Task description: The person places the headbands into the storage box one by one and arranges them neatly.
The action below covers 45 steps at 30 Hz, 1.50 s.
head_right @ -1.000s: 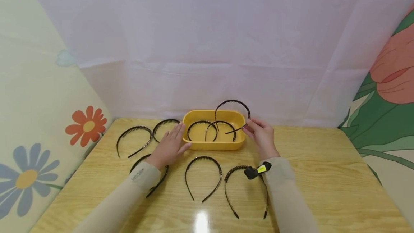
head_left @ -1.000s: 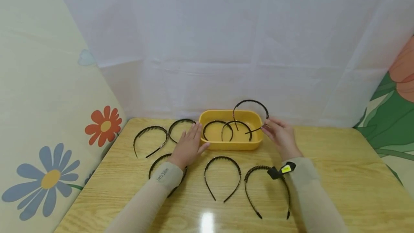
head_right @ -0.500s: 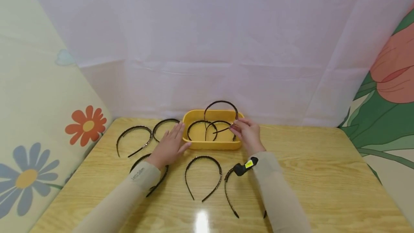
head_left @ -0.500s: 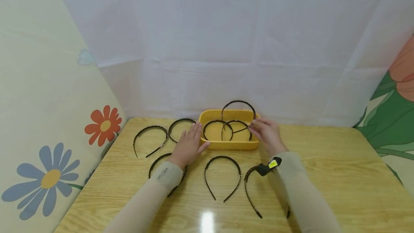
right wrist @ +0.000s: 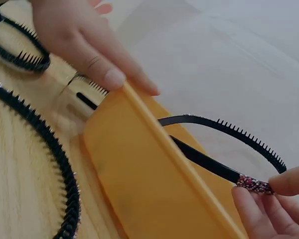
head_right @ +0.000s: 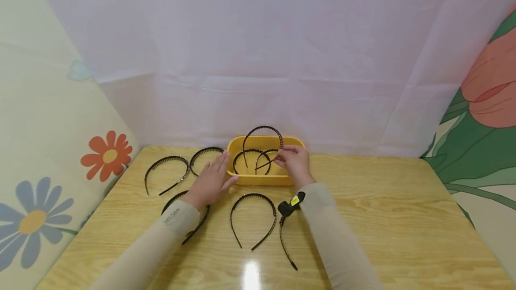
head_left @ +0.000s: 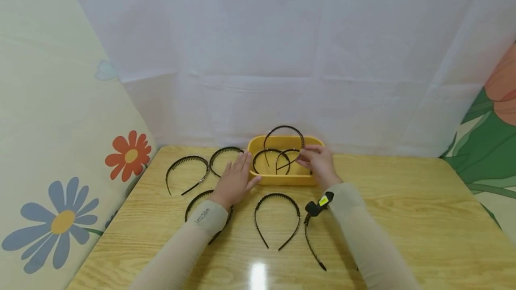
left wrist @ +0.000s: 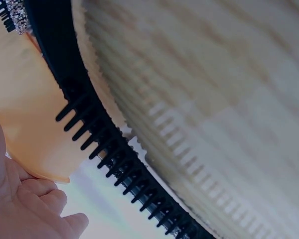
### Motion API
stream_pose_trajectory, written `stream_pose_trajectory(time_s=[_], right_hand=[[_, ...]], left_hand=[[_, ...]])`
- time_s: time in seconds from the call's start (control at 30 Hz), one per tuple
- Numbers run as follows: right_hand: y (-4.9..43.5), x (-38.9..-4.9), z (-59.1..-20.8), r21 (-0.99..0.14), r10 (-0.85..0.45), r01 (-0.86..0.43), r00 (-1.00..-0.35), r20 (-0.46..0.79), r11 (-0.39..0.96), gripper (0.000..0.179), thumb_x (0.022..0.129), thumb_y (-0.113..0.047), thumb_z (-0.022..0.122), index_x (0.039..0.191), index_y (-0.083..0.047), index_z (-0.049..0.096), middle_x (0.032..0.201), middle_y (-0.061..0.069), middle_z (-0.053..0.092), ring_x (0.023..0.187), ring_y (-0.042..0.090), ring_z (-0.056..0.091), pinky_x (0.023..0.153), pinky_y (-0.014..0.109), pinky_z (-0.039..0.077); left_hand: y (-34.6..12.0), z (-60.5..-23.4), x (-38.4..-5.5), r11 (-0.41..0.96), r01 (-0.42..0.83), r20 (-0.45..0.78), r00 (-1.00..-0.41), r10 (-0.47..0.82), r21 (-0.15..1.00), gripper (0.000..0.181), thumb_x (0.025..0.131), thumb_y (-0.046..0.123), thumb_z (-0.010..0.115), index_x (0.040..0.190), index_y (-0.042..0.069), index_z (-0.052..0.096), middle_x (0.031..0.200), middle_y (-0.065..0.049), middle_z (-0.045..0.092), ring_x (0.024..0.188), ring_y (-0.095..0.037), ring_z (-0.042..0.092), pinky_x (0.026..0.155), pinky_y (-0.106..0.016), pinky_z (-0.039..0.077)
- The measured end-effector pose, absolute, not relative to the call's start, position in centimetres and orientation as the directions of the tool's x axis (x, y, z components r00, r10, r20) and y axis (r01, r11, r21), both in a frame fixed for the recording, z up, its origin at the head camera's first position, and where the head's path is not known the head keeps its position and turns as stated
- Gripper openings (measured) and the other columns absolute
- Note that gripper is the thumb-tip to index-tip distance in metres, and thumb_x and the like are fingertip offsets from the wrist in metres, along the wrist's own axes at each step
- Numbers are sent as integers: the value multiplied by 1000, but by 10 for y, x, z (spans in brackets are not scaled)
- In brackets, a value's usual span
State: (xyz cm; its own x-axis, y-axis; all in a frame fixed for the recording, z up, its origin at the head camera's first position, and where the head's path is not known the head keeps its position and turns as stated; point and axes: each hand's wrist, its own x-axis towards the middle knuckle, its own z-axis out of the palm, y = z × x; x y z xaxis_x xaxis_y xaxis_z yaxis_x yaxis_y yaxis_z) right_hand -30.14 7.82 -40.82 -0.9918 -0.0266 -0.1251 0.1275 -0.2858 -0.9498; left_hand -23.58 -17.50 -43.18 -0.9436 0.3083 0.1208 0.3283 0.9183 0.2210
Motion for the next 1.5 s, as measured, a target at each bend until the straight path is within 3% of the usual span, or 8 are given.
stream_pose_trajectory(time_s=[0.23, 0.5, 0.63, 0.9, 1.17, 1.33, 1.5], right_hand=[[68, -303, -413, -982, -2, 82, -997, -83, -171, 26, 97, 8, 59, 121, 15, 56, 105, 25, 68, 84, 24, 71, 72, 25, 62], [63, -305, -416, -995, -23, 76, -997, -75, -57, 25, 94, 9, 61, 119, 12, 59, 119, 36, 62, 84, 26, 70, 76, 28, 62], [61, -303, -415, -998, -32, 57, -998, -58, 35, 24, 93, 9, 61, 117, 13, 62, 117, 35, 64, 85, 29, 72, 77, 31, 63], [57, -303, -415, -991, -21, 41, -999, -44, 129, 22, 92, 9, 62, 113, 15, 64, 110, 34, 68, 70, 19, 70, 70, 29, 63], [55, -300, -415, -972, -34, 55, -997, -65, 229, 24, 94, 6, 62, 117, 13, 64, 116, 30, 68, 87, 38, 73, 70, 31, 63], [55, -300, -415, -944, -39, 39, -998, -55, 327, 26, 94, 3, 63, 119, 11, 66, 117, 27, 69, 87, 35, 73, 69, 30, 63], [54, -299, -416, -905, -57, 0, -998, -27, 426, 28, 95, -1, 65, 122, 9, 67, 111, 24, 72, 77, 30, 73, 60, 27, 59]], left_hand=[[-174, -432, -236, 918, 329, 117, -944, 310, 221, 81, 108, 49, 41, 159, -6, 12, 166, -23, 11, 154, -39, 13, 123, -60, 14], [-175, -432, -236, 916, 327, 116, -944, 308, 234, 81, 108, 49, 41, 159, -6, 11, 166, -22, 10, 154, -39, 12, 123, -60, 13], [-176, -433, -235, 915, 328, 119, -944, 308, 235, 81, 108, 49, 41, 159, -6, 11, 167, -22, 10, 154, -39, 12, 123, -60, 13], [-175, -431, -235, 913, 334, 121, -942, 314, 233, 81, 108, 48, 41, 159, -7, 11, 166, -24, 11, 154, -40, 13, 122, -60, 14], [-174, -430, -234, 911, 343, 138, -938, 318, 229, 80, 108, 47, 44, 158, -9, 15, 165, -25, 14, 153, -40, 15, 122, -61, 15], [-173, -428, -234, 911, 343, 134, -938, 320, 227, 81, 108, 47, 45, 158, -9, 15, 165, -25, 13, 153, -40, 14, 122, -61, 15], [-173, -430, -235, 914, 339, 130, -939, 317, 221, 81, 108, 47, 44, 158, -9, 14, 165, -25, 14, 153, -40, 14, 122, -60, 15]])
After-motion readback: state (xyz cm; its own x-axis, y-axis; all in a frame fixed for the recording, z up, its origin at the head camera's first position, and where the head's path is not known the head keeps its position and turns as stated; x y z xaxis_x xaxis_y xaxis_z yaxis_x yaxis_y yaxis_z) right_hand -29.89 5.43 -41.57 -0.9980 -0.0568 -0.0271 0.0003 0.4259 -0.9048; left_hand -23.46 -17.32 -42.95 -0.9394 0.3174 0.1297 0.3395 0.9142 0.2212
